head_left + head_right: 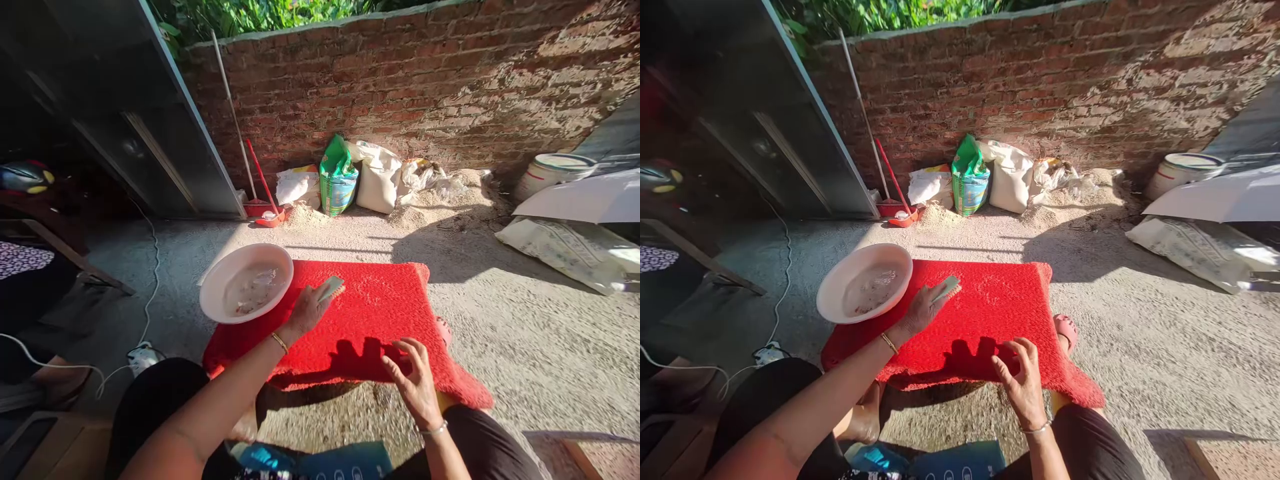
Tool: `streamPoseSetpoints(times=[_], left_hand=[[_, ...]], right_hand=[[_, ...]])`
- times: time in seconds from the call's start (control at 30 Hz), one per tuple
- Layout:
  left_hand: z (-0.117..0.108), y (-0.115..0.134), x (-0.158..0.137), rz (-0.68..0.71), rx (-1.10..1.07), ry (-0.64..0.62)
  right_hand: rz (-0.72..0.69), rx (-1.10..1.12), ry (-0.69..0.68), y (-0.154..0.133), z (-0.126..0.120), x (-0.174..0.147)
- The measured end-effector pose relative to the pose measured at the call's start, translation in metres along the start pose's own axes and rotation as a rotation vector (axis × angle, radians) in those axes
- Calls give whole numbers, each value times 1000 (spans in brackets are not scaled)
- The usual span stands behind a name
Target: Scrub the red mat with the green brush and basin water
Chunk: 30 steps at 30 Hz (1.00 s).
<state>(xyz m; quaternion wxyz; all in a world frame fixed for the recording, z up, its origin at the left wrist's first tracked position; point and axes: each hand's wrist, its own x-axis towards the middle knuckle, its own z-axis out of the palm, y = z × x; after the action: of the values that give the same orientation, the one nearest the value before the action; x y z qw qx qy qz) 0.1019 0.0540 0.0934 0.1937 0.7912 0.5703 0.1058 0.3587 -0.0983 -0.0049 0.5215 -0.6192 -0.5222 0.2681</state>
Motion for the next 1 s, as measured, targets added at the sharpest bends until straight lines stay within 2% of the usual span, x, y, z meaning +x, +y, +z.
streamPoseSetpoints(times=[0.07,0.13,0.23,0.3,0.4,0.5,0.57,0.6,0.67,0.77,0.87,0.93,1.0], left_hand=[[-3,-7,22,-220,78,120],[-2,-9,41,-369,122,181],[7,-1,61,-508,139,208],[21,17,68,-544,135,206],[56,66,70,-468,118,162],[95,125,66,-265,79,54],[107,150,62,-124,43,-17],[106,154,60,-88,25,-30],[90,141,59,-114,4,0],[44,86,61,-367,17,142],[10,39,66,-533,73,194],[9,37,70,-559,109,191],[27,60,74,-487,129,157]], right_hand=[[1,-38,88,10,1,0],[-68,-103,114,16,5,-1],[-198,-227,87,17,12,-2],[-250,-302,69,17,16,-2],[-295,-404,47,18,18,-1],[-324,-467,38,18,19,-1],[-341,-497,42,17,19,-1],[-350,-510,46,16,19,-2],[-372,-526,54,14,19,-2],[-390,-537,41,11,20,-2],[-385,-549,38,9,23,-2],[-389,-555,50,9,24,-2],[-394,-557,59,8,24,-2]])
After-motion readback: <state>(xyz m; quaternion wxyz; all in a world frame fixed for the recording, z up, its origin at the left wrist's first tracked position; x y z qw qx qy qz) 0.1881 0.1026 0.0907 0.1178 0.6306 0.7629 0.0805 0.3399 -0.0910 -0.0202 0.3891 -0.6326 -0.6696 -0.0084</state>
